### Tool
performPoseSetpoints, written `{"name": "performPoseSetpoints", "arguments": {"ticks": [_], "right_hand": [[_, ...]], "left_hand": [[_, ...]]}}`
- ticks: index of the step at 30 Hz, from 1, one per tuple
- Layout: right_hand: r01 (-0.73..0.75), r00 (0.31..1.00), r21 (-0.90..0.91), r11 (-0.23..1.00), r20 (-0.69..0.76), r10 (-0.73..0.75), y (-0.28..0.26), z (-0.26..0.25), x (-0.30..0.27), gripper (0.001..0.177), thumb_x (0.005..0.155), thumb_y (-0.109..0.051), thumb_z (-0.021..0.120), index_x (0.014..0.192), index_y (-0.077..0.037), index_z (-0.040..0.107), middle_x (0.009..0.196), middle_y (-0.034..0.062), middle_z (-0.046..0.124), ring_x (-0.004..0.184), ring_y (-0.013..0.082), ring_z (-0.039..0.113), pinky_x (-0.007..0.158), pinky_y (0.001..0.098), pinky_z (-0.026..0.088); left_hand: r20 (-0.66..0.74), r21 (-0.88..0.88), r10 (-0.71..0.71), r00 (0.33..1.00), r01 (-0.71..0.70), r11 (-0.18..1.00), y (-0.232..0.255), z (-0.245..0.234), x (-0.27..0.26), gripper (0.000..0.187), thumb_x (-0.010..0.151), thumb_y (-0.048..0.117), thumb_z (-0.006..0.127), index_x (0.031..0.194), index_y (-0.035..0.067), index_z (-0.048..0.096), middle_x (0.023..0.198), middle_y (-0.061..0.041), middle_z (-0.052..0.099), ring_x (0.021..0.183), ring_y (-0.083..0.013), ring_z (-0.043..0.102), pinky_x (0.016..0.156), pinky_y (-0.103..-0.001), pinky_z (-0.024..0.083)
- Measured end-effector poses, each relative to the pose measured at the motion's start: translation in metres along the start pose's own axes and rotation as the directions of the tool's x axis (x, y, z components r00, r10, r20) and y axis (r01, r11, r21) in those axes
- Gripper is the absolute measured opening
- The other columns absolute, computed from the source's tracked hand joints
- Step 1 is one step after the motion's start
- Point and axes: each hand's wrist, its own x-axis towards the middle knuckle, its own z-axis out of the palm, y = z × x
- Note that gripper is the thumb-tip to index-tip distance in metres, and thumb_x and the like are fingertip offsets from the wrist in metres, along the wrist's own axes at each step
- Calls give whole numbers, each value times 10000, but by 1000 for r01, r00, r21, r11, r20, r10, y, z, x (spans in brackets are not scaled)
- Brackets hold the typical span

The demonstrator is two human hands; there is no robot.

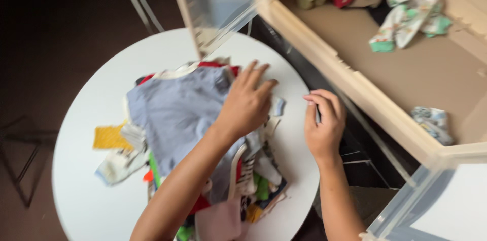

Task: The person sorts through baby clothing, picking items out of a storage bin and placing them onto a round table one by one.

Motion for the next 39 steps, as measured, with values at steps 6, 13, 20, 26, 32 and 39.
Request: {"name": "performPoseSetpoints", "arguments": {"ticks": [6,13,20,26,32,39], "right_hand": [[-94,955,-270,958,-296,10,45,-50,10,122,1005,29,636,1111,-18,673,1193,109,648,1150,304,600,1055,422,447],[-258,830,-233,938,-551,91,90,-71,-15,250,1062,-93,599,1276,5,515,1438,156,418,1320,276,414,1188,450,341],[-235,802,-196,952,-593,76,106,-77,-17,252,1102,-187,510,1289,-22,483,1459,135,429,1362,276,391,1249,489,249],[-286,844,-411,866,-535,25,109,-76,-13,172,995,-143,588,1125,-30,593,1340,143,520,1349,332,404,1171,498,262],[-203,946,-484,851,-320,44,132,-84,4,91,1021,-47,646,1094,-89,680,1254,92,632,1254,303,520,1078,399,399],[-383,917,-538,751,-121,381,142,-77,25,260,1052,-211,663,1279,-86,647,1289,124,674,1240,335,599,1049,462,473]], "left_hand": [[157,-318,66,985,-13,948,47,92,111,354,802,79,705,1156,95,701,1213,-125,694,1145,-352,624,971,-481,504],[525,-512,346,778,-35,858,130,229,172,261,933,334,581,947,189,798,1058,-85,782,1057,-324,709,945,-460,551],[803,-439,366,471,51,897,163,273,165,319,879,434,600,1028,212,775,1113,-91,740,1077,-297,689,938,-439,520],[340,-664,292,894,8,748,119,261,171,439,753,82,682,1191,82,711,1264,-138,665,1141,-349,660,966,-420,534],[156,-944,-105,982,180,278,46,228,207,257,979,3,662,1233,37,689,1208,-143,685,1072,-275,696,949,-347,572],[253,-689,-240,937,349,635,50,219,203,121,1001,105,656,1024,5,722,954,-102,722,841,-171,686,792,-320,545]]}}
